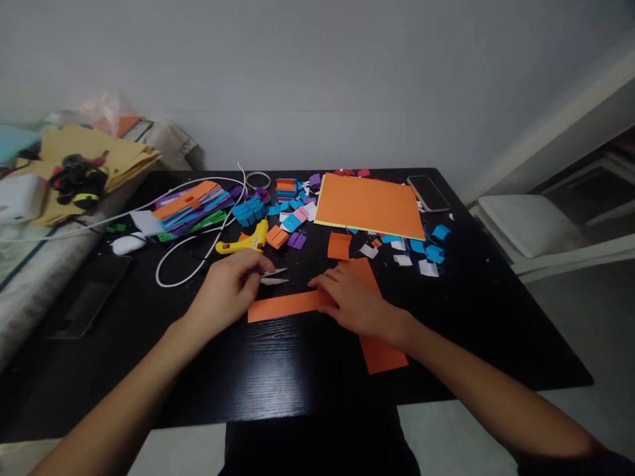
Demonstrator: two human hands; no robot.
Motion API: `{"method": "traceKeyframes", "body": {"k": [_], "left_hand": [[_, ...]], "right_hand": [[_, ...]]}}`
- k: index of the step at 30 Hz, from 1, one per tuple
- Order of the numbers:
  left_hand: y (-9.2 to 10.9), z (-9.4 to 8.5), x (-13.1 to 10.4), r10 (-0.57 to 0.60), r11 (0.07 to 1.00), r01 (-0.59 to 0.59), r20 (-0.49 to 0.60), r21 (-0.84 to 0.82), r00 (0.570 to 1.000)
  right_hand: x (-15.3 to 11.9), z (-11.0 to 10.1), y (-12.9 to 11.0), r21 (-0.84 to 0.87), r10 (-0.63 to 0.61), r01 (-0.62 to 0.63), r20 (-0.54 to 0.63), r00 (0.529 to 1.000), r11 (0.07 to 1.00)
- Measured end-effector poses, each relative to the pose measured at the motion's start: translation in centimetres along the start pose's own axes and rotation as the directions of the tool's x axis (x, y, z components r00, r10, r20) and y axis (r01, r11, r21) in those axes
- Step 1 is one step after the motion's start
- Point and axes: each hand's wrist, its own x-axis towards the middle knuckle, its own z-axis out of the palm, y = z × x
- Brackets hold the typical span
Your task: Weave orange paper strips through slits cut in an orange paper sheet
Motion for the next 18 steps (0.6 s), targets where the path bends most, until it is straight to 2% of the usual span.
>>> {"method": "traceKeyframes", "body": {"k": [2,5,8,13,18], "left_hand": [[-0.2,1.2,1.3,-0.011,0.978,0.005,-0.030,-0.209,0.999],[-1.0,2.4,2.3,-0.022,0.946,-0.005,-0.078,-0.323,0.997],[-2.0,2.8,2.1,-0.029,0.922,-0.014,-0.105,-0.388,0.994],[-3.4,2.8,1.5,-0.045,0.904,-0.021,-0.145,-0.426,0.988],[-3.8,3.1,1.6,-0.021,0.938,-0.068,-0.252,-0.339,0.968]], "right_hand": [[0.1,0.1,0.0,-0.002,0.007,-0.007,0.010,1.000,1.000],[0.1,0.1,0.0,0.023,0.032,-0.032,0.015,0.999,0.999],[0.0,0.1,0.0,0.055,0.066,-0.066,0.015,0.998,0.996],[0.0,0.0,-0.1,0.104,0.093,-0.097,0.038,0.995,0.990],[0.1,0.1,-0.1,0.126,0.122,-0.126,0.040,0.992,0.984]]}}
